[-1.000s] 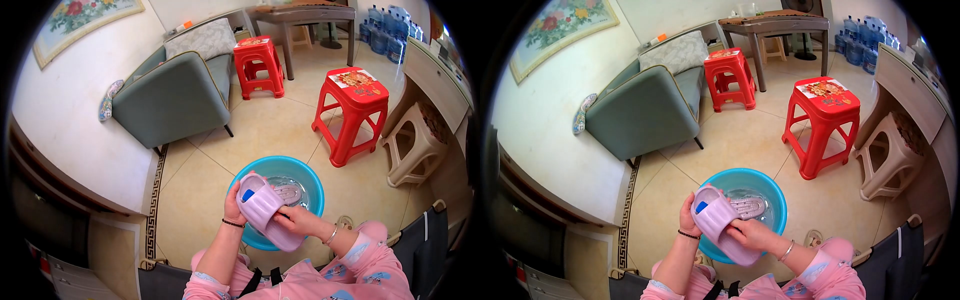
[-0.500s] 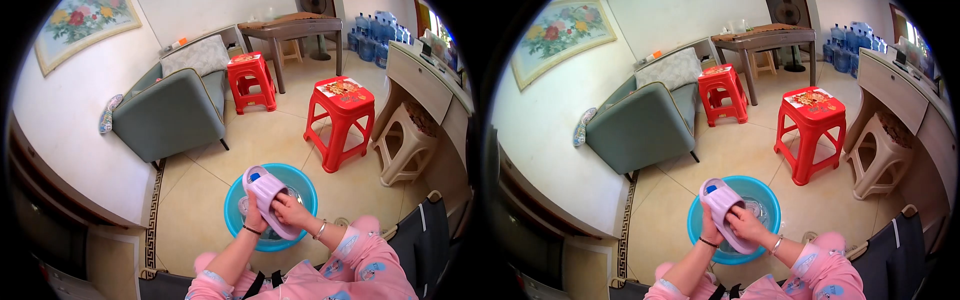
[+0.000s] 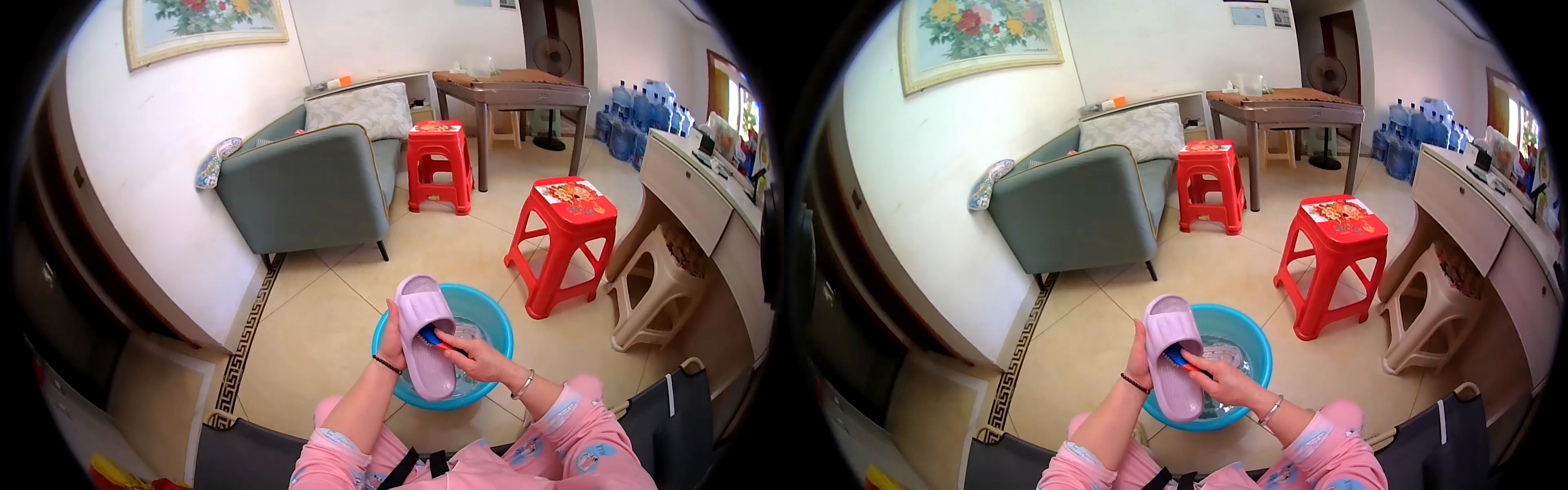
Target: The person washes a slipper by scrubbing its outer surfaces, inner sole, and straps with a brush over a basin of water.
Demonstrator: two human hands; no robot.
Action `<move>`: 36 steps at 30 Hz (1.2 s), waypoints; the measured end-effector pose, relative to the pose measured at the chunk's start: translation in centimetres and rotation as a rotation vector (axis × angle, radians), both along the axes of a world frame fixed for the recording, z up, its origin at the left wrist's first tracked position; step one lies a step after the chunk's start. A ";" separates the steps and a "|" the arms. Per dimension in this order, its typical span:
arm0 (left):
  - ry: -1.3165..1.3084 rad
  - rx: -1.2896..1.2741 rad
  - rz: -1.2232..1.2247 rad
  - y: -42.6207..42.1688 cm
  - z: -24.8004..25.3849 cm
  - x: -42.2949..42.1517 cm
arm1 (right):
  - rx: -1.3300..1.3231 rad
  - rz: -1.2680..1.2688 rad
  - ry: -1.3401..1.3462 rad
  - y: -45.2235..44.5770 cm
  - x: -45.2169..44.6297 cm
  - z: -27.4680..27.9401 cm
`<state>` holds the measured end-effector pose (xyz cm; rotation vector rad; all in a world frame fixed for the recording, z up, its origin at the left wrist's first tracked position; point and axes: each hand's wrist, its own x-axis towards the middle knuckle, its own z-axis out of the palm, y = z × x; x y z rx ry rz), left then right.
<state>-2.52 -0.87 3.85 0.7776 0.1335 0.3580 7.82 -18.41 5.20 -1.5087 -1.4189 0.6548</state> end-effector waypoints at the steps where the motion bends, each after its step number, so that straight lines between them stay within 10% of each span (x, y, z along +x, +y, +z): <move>1: -0.010 -0.020 0.005 -0.1 0.1 -0.1 | -0.010 0.021 0.031 -0.1 0.2 -0.1; 17: 0.035 -0.014 0.202 -5.5 -2.5 -0.4 | 0.162 -0.490 -0.014 0.8 -3.2 -4.1; 36: 0.092 -0.025 0.096 -1.8 -0.9 0.9 | 0.194 -0.288 0.182 3.9 1.5 -2.3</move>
